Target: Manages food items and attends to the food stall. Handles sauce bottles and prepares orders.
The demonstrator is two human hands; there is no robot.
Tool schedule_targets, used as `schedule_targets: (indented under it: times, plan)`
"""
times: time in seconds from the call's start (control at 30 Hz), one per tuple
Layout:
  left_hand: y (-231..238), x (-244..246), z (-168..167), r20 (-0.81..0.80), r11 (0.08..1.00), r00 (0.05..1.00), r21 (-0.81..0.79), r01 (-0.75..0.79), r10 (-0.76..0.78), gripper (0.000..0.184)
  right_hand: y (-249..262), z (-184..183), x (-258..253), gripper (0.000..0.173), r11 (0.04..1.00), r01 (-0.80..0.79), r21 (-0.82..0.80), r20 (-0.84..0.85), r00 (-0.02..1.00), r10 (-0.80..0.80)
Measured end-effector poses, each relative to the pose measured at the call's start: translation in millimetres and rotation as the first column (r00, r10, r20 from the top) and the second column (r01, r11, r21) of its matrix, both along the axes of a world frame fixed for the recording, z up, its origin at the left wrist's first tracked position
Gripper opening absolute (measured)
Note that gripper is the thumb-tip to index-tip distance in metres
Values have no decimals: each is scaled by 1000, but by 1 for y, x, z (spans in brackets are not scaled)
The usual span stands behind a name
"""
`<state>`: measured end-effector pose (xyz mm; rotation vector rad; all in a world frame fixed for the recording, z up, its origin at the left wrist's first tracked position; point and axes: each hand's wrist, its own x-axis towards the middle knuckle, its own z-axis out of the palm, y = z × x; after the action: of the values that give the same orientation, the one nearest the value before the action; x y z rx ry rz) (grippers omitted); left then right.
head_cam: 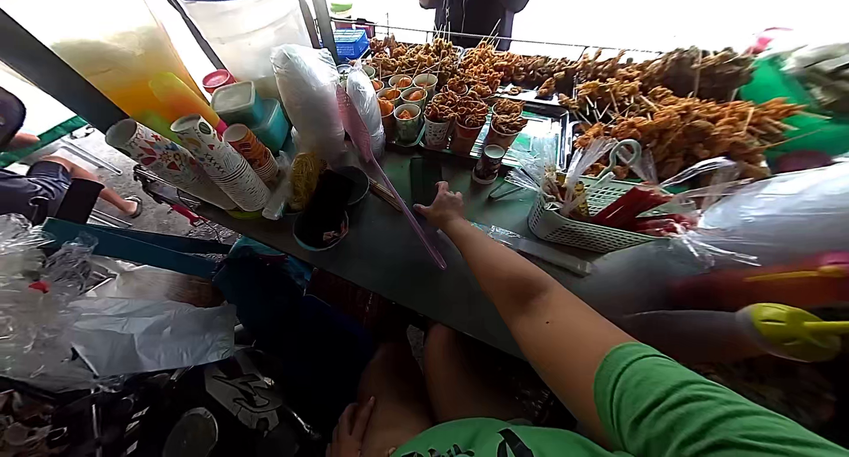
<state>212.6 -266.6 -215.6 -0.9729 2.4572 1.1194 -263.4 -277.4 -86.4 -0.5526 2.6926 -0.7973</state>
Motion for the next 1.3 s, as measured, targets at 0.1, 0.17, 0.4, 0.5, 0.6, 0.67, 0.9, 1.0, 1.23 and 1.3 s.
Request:
schedule_targets:
  times: [0.1, 0.17, 0.4, 0.5, 0.6, 0.67, 0.9, 1.0, 1.23, 1.3]
  plan:
    - [2, 0, 3, 14, 1000, 1000, -3, -2, 2, 86, 24, -18, -1, 55, 974, -156, -163, -78, 986, 145]
    - [1, -1, 3, 9, 1000, 1000, -3, -4, 4, 86, 52, -28, 4, 36, 945, -228, -235, -230, 958, 174]
    - [1, -4, -2, 18, 1000, 1000, -23, 5, -4, 93, 111, -28, 16, 20, 985, -152, 84, -79, 984, 159]
    - [1, -1, -5, 8, 1000, 1000, -20, -5, 5, 94, 110, -7, 13, 23, 993, -119, 23, -71, 990, 121]
    - [6, 0, -2, 17, 999, 999, -30, -33, 33, 90, 109, 22, 7, 26, 995, -94, -28, -54, 994, 92]
    - [8, -4, 7, 45, 998, 998, -34, -50, 51, 86, 111, 41, 9, 28, 982, -83, -168, -138, 989, 60]
    - [18, -109, 68, -457, 983, 884, 93, 159, -100, 40, 135, 75, 57, 25, 892, -237, -386, -512, 859, 6]
    - [38, -168, 108, -482, 798, 853, 585, 144, 200, 51, 157, 55, 112, 21, 864, -315, -393, -490, 867, 93]
    - [53, -227, 156, -168, 290, 512, 942, -168, 842, 22, 215, -21, 214, 17, 806, -469, -361, -552, 804, 221]
    - [47, -223, 167, -189, 307, 482, 935, -178, 855, 18, 228, -26, 226, 15, 775, -477, -415, -534, 817, 217]
